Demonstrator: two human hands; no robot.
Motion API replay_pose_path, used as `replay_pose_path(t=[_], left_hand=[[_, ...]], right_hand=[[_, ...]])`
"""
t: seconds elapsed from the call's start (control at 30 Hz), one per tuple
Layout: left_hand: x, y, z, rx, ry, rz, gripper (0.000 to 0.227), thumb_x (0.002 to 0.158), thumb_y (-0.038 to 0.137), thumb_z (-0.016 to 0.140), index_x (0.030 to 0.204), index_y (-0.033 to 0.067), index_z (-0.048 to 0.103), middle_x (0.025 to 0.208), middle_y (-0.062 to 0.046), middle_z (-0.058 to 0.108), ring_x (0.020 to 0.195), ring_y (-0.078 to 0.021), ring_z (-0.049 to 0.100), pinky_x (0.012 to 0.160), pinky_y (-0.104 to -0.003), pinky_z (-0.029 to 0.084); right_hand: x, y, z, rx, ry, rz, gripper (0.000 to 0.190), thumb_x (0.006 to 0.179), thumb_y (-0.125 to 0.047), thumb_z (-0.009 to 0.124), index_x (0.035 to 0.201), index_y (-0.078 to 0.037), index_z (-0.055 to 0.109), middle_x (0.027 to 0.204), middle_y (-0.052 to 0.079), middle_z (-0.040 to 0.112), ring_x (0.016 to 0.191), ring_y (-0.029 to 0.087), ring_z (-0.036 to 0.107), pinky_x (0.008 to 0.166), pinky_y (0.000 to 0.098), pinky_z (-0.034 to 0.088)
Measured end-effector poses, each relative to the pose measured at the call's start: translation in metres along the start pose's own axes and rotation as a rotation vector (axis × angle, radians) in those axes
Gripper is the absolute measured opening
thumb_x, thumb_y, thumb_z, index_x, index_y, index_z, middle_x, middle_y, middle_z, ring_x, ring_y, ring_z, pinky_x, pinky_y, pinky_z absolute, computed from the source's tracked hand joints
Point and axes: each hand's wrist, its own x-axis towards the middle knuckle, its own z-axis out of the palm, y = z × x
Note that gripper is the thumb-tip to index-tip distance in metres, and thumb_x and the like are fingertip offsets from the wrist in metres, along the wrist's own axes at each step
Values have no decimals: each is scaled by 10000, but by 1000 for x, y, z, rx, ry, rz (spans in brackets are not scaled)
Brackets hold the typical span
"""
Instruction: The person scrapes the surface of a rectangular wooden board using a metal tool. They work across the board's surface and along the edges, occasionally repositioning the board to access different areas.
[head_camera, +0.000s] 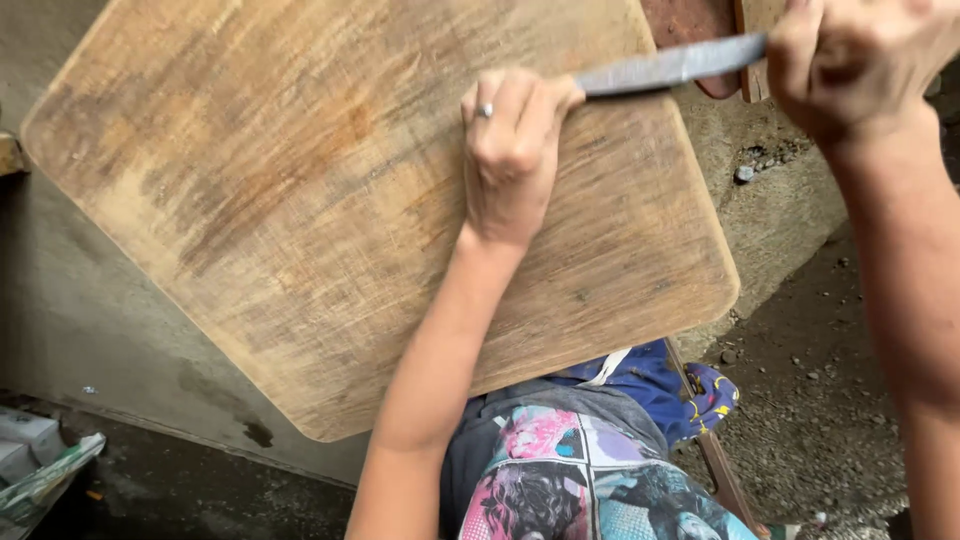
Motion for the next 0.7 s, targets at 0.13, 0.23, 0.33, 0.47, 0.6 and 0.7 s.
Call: replay_pose_path(t=[0.13,0.23,0.33,0.47,0.6,0.7], left_hand=[[-29,43,-33,-171,-111,2,133,835,-6,520,703,14,525,606,-103,432,585,-243,427,611,-351,381],[-62,72,-44,-289,-209,-60,139,874,50,506,768,-10,574,514,-31,289,523,-179,284,540,-282,273],[-54,65,-41,-294,-239,-52,53,828,46,594,802,0,589,632,-47,407,628,-206,438,634,-315,353],[-15,25,-13,-194,-47,9,172,833,8,509,661,8,507,546,-41,321,522,-190,302,464,-315,263],[-9,14,-8,-77,-19,-14,161,792,33,585,648,52,516,581,-42,374,578,-183,345,533,-281,271],[-27,47,-37,-174,-136,24,144,853,-9,503,725,31,554,554,-49,341,550,-193,345,538,-311,337]], right_hand=[[-29,-24,-54,-5,-13,-197,498,931,-73,566,510,-150,310,431,-8,280,410,197,290,565,375,261],[-68,-31,-77,230,-86,-219,416,843,-35,496,457,-130,375,391,-2,331,360,187,287,483,343,202],[-75,-24,-63,251,-159,-132,439,816,53,497,458,-94,290,429,37,334,413,219,270,579,379,235],[-35,-7,-20,210,-55,-74,410,994,39,474,605,-42,373,540,88,303,496,248,304,551,418,260],[-10,-5,-14,67,-23,-68,556,1004,-69,581,546,-150,277,461,-10,245,404,155,262,430,325,180],[-34,-20,-51,74,-6,-235,526,907,-39,582,488,-151,285,420,-10,275,390,203,292,522,377,256]])
